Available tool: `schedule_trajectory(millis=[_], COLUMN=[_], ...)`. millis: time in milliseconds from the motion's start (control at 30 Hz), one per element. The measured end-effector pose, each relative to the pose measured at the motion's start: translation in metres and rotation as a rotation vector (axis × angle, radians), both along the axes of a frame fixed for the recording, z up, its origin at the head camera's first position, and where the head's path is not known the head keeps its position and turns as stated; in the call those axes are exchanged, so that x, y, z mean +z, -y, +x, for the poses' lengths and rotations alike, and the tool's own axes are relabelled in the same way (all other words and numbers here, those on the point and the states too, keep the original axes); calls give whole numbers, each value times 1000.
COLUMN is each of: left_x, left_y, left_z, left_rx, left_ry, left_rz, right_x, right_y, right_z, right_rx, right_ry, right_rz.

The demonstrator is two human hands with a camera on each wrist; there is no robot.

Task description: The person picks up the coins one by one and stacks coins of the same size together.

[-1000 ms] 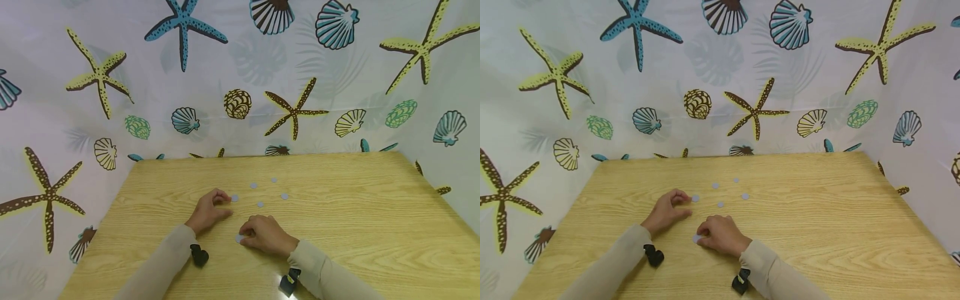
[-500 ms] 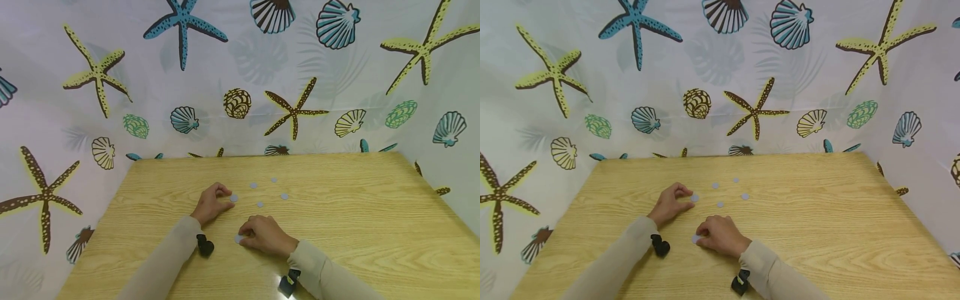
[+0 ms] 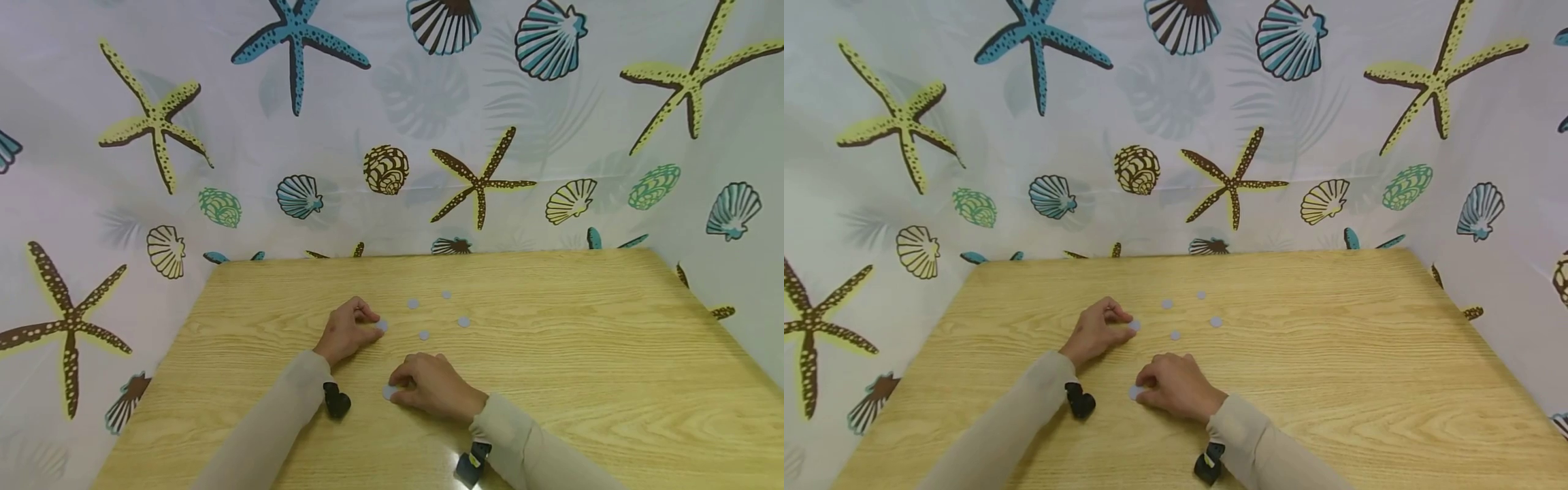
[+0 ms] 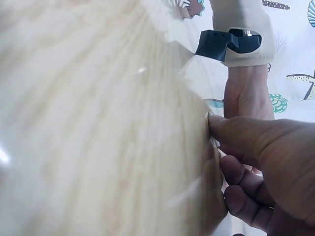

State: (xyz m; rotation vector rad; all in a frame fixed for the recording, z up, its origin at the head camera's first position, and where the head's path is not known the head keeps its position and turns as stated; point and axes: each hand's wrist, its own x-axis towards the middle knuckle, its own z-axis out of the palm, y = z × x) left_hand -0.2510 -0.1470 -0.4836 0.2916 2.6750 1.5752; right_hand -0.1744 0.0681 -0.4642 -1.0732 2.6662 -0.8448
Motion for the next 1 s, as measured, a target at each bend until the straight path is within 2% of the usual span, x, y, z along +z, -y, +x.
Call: schedule_trajectory(millis=[400, 533, 700, 1000], left_x=[5, 7, 6, 7], left_y=[-4, -5, -6, -6], left_z=[0, 1, 2, 3], left_rx=[4, -11, -41, -50], left_ry=[16, 22, -18, -42], left_rz=[-33, -82, -156, -125], right_x=[3, 2, 2, 2], right_y=[1, 0, 0, 1], right_z=[1, 0, 1, 0], right_rx=[-6, -8, -7, -13], right_ry=[15, 17, 11, 2], right_rz=[4, 3, 2, 11])
